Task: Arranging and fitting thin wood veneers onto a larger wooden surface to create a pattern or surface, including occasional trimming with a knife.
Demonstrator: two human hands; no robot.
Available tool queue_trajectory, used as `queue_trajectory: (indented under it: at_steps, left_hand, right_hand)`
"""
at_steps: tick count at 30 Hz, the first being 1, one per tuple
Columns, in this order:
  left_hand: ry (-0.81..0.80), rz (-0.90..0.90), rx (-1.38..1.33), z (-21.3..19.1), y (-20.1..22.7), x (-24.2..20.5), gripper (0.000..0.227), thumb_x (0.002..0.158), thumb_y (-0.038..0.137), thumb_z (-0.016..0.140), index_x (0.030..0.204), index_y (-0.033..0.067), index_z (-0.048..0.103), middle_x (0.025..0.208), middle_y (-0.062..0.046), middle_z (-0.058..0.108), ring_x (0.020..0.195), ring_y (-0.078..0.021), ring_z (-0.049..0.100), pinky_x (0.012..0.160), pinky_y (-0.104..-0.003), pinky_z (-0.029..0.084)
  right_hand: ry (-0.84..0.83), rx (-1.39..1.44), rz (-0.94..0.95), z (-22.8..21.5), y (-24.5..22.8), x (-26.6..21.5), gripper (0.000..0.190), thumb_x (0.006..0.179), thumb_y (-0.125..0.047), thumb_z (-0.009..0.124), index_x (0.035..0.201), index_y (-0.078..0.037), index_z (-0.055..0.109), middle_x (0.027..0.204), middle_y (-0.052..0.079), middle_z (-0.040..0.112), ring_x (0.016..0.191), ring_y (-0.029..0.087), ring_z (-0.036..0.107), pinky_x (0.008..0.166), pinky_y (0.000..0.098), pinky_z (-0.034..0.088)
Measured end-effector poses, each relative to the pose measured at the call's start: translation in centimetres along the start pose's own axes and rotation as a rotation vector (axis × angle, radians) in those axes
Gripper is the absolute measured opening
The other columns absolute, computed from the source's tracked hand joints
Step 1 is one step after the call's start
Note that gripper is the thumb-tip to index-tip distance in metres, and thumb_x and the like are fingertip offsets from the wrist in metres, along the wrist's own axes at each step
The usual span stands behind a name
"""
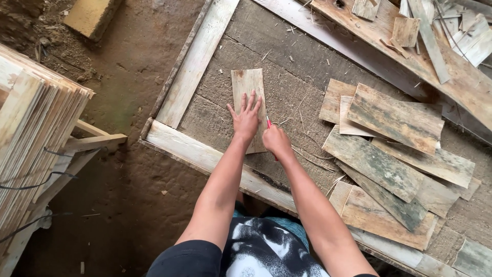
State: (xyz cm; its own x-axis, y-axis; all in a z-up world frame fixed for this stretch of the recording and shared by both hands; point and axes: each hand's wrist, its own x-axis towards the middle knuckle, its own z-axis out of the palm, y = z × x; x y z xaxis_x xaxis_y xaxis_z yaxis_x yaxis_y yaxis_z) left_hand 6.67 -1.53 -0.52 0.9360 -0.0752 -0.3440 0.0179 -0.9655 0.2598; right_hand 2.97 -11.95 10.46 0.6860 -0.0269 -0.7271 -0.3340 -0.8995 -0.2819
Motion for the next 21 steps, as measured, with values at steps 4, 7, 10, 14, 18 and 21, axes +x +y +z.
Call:
queue_trajectory:
  at_steps: [4,7,10,14,18,21]
  left_hand:
    - [0.165,0.05,0.086,-0.4,0.9,-2.0,0.072,0.084,0.035,0.083,0.149,0.032,0.051,0.163,-0.003,0.039,0.155,-0.0306,0.026,0.116,-0.078,0.015]
    - [0.206,0.104,0.02,2.0,0.6,-2.2,0.061,0.092,0.026,0.071,0.149,0.0311,0.051,0.163,0.001,0.04,0.156,-0.0247,0.025,0.119,-0.073,0.018]
    - [0.08,0.097,-0.054,2.6,0.1,-2.5,0.075,0.093,0.027,0.068,0.159,0.035,0.034,0.173,0.007,0.017,0.16,-0.0228,0.013,0.122,-0.072,0.014]
    - [0.016,0.085,-0.034,3.7,-0.1,-2.1,0.091,0.089,0.03,0.075,0.163,0.0361,0.024,0.174,0.007,0.008,0.16,-0.0239,0.007,0.122,-0.073,0.011]
    - [-0.003,0.074,-0.016,2.8,0.2,-2.0,0.096,0.089,0.036,0.078,0.164,0.0371,0.019,0.174,0.007,0.004,0.161,-0.0238,0.004,0.121,-0.074,0.01]
    - [0.005,0.077,-0.023,2.9,0.2,-2.0,0.095,0.089,0.036,0.078,0.164,0.0377,0.019,0.174,0.008,0.004,0.161,-0.0232,0.004,0.121,-0.073,0.012]
  right_hand:
    - [-0.023,0.004,0.015,-0.7,-0.6,-0.7,0.055,0.093,-0.029,0.033,0.125,0.006,0.061,0.125,0.032,0.068,0.121,0.047,0.064,0.101,0.0599,0.051]
    - [-0.019,-0.025,0.007,-0.8,-0.5,-0.3,0.057,0.093,-0.029,0.033,0.126,0.007,0.062,0.124,0.033,0.068,0.122,0.047,0.064,0.101,0.0588,0.051]
    - [-0.026,-0.036,-0.002,-0.8,-0.6,-0.7,0.055,0.093,-0.025,0.034,0.124,0.008,0.064,0.124,0.034,0.068,0.122,0.048,0.064,0.102,0.0588,0.051]
    - [-0.023,-0.043,0.015,-0.1,0.0,-1.0,0.056,0.092,-0.027,0.034,0.124,0.007,0.066,0.124,0.032,0.069,0.121,0.046,0.065,0.101,0.0577,0.051]
    - [-0.033,-0.029,0.022,1.2,1.7,-1.5,0.056,0.092,-0.027,0.033,0.126,0.007,0.061,0.125,0.033,0.068,0.12,0.048,0.065,0.1,0.059,0.052]
    - [-0.018,-0.033,0.008,0.8,1.3,-2.2,0.054,0.093,-0.026,0.034,0.125,0.008,0.062,0.123,0.034,0.068,0.119,0.049,0.065,0.099,0.0604,0.052]
